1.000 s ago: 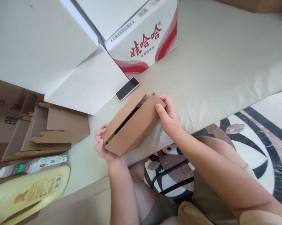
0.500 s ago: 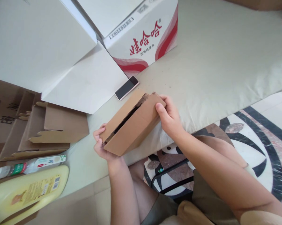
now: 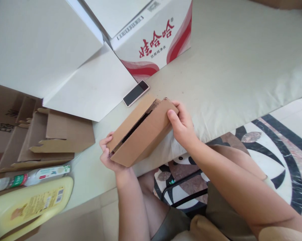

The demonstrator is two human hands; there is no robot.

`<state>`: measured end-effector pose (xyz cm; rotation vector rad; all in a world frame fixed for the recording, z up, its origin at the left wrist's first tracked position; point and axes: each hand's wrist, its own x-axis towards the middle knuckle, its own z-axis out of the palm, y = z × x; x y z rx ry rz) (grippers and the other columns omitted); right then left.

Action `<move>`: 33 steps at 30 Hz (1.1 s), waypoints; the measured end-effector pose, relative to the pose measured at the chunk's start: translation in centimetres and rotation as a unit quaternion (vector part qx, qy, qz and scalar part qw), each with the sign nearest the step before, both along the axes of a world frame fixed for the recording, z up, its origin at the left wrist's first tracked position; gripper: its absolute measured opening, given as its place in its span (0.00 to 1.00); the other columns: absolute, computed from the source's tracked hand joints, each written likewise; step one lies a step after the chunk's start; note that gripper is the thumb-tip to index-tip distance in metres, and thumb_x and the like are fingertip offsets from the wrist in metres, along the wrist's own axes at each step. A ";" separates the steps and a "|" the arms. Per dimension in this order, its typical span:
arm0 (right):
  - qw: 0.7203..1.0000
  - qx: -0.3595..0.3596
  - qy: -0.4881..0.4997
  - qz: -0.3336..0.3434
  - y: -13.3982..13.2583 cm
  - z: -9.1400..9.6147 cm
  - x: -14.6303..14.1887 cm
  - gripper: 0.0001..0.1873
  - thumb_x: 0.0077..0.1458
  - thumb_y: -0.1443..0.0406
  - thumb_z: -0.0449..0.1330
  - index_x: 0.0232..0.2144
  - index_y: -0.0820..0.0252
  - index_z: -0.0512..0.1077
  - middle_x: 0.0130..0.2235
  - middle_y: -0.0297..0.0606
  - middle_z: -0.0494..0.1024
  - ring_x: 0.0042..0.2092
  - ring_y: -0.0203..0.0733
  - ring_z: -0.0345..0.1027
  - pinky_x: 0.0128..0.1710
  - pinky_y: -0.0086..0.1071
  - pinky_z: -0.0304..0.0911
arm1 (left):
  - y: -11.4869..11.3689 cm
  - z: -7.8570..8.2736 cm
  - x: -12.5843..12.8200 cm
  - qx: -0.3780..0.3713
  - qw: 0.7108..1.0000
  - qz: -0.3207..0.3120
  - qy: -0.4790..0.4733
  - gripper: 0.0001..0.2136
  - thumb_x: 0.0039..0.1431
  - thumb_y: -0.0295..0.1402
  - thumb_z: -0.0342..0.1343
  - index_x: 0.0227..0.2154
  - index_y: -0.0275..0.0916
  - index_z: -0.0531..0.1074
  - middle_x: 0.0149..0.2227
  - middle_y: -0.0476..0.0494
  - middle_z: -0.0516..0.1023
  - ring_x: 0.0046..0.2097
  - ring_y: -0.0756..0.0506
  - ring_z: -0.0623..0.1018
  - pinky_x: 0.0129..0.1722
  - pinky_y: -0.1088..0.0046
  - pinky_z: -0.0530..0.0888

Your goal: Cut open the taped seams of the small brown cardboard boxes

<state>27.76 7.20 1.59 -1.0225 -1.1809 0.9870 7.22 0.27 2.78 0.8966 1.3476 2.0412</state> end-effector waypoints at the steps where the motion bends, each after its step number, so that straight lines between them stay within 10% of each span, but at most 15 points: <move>1: 1.000 0.000 0.001 -0.001 0.0 0.0 0.0 0.20 0.63 0.47 0.51 0.44 0.53 0.69 0.42 0.38 0.76 0.44 0.47 0.70 0.47 0.44 0.65 | 0.0 0.0 0.0 -0.001 1.000 0.001 0.006 0.11 0.50 0.43 0.53 0.31 0.43 0.73 0.44 0.44 0.73 0.49 0.42 0.71 0.49 0.63 0.68; 33: 1.000 0.006 0.002 -0.009 -0.1 -0.2 0.0 0.19 0.63 0.47 0.52 0.45 0.52 0.69 0.41 0.38 0.76 0.43 0.47 0.70 0.45 0.44 0.66 | 0.0 -0.2 0.0 -0.012 1.000 0.013 0.005 0.12 0.51 0.45 0.52 0.31 0.43 0.72 0.45 0.44 0.72 0.49 0.40 0.71 0.49 0.61 0.68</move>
